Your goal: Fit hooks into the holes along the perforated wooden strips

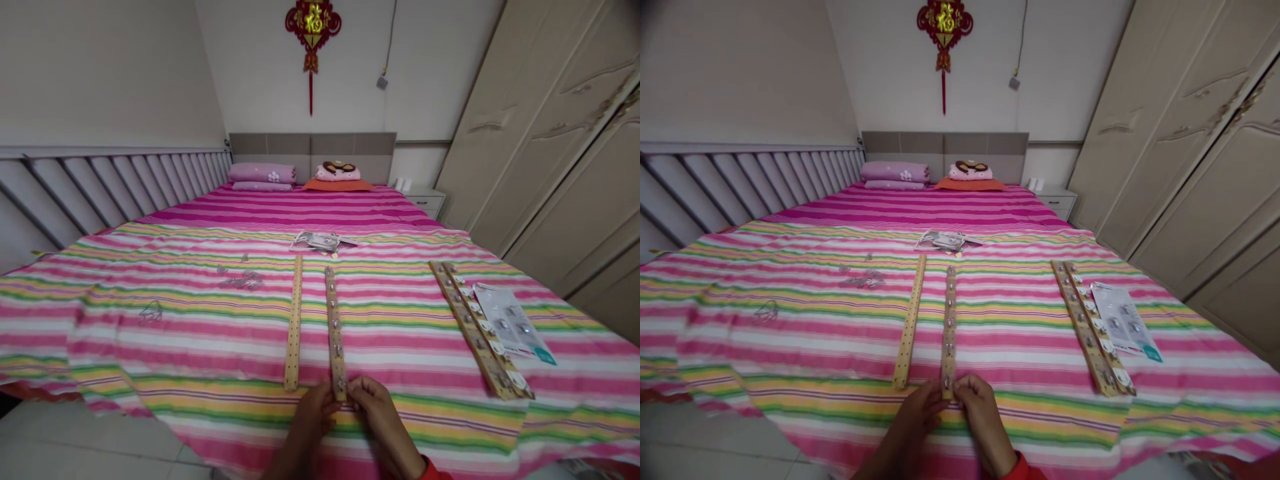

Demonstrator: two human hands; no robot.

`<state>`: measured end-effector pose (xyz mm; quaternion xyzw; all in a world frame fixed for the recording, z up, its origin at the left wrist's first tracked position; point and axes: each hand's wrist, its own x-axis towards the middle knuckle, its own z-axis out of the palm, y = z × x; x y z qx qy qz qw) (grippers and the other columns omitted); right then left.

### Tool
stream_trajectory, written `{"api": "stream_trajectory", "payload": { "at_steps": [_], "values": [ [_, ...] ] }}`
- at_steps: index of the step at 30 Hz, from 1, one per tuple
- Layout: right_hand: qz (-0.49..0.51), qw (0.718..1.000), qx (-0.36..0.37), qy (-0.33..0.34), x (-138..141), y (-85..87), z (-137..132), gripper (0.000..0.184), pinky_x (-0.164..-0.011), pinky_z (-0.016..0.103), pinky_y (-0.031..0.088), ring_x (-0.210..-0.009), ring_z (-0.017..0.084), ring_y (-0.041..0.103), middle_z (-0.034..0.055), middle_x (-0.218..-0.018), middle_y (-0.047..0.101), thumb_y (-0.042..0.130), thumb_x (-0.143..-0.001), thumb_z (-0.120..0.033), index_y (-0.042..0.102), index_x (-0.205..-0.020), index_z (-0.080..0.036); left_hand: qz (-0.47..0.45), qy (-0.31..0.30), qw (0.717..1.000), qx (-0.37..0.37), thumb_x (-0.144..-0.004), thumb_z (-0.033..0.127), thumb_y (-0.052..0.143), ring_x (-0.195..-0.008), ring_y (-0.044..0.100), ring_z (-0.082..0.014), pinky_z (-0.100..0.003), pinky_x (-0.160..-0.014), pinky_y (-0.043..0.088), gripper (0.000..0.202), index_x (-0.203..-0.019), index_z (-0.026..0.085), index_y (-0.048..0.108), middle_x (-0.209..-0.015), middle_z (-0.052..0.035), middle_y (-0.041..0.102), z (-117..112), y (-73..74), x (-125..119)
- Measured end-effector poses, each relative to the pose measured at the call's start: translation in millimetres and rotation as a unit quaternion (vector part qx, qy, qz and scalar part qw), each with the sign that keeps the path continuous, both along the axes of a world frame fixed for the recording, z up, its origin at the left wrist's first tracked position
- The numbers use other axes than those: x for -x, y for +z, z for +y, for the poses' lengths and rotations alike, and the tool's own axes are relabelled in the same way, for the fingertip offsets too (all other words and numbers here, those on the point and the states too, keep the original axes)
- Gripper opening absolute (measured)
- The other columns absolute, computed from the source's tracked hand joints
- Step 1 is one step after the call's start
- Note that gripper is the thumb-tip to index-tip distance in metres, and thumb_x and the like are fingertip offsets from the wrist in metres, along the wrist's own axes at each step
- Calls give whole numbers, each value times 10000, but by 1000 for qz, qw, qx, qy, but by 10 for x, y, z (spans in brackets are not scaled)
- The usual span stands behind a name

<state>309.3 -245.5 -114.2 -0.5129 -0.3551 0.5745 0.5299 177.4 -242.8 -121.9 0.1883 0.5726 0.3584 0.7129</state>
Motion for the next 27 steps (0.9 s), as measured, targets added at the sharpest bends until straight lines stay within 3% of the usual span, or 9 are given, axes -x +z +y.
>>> {"api": "stream_trajectory", "payload": {
  "at_steps": [5, 10, 18, 23, 27],
  "values": [
    [-6, 1000, 3, -1, -5, -73, 17, 292, -487, 263, 281, -451, 106, 375, -48, -423, 462, 755, -523, -390, 556, -449, -189, -23, -17, 999, 18, -555, 592, 716, -564, 543, -100, -198, -540, 335, 468, -741, 175, 612, -651, 3, 627, 123, 133, -102],
    [-13, 1000, 5, -12, -4, -91, 16, 255, -491, 260, 277, -452, 102, 357, -54, -419, 454, 718, -539, -351, 538, -446, -196, 9, 2, 999, 31, -524, 574, 742, -477, 494, -87, -208, -526, 355, 458, -670, 172, 576, -534, 34, 570, 201, 151, -174],
    [-12, 1000, 5, -11, 1, -111, 12, 290, -492, 262, 261, -459, 103, 349, -54, -428, 448, 726, -541, -387, 526, -451, -197, 14, 9, 1000, 4, -599, 444, 735, -422, 476, -93, -214, -456, 346, 336, -586, 172, 538, -453, 36, 526, 330, -25, -229],
    [-35, 998, 6, -44, 15, -187, -9, 415, -476, 256, 249, -456, 93, 323, -68, -425, 404, 771, -536, -481, 481, -434, -203, 16, 7, 999, -29, -579, 466, 735, -440, 493, -97, -217, -454, 345, 354, -610, 162, 556, -486, 23, 556, 351, -158, -219],
    [-7, 999, 25, -21, 63, -254, -41, 471, -453, 252, 230, -425, 89, 326, -48, -396, 432, 738, -574, -567, 495, -417, -195, -14, -6, 999, -45, -554, 498, 719, -475, 532, -120, -236, -470, 383, 383, -616, 153, 565, -517, 4, 576, 345, -148, -218]
  ]
}}
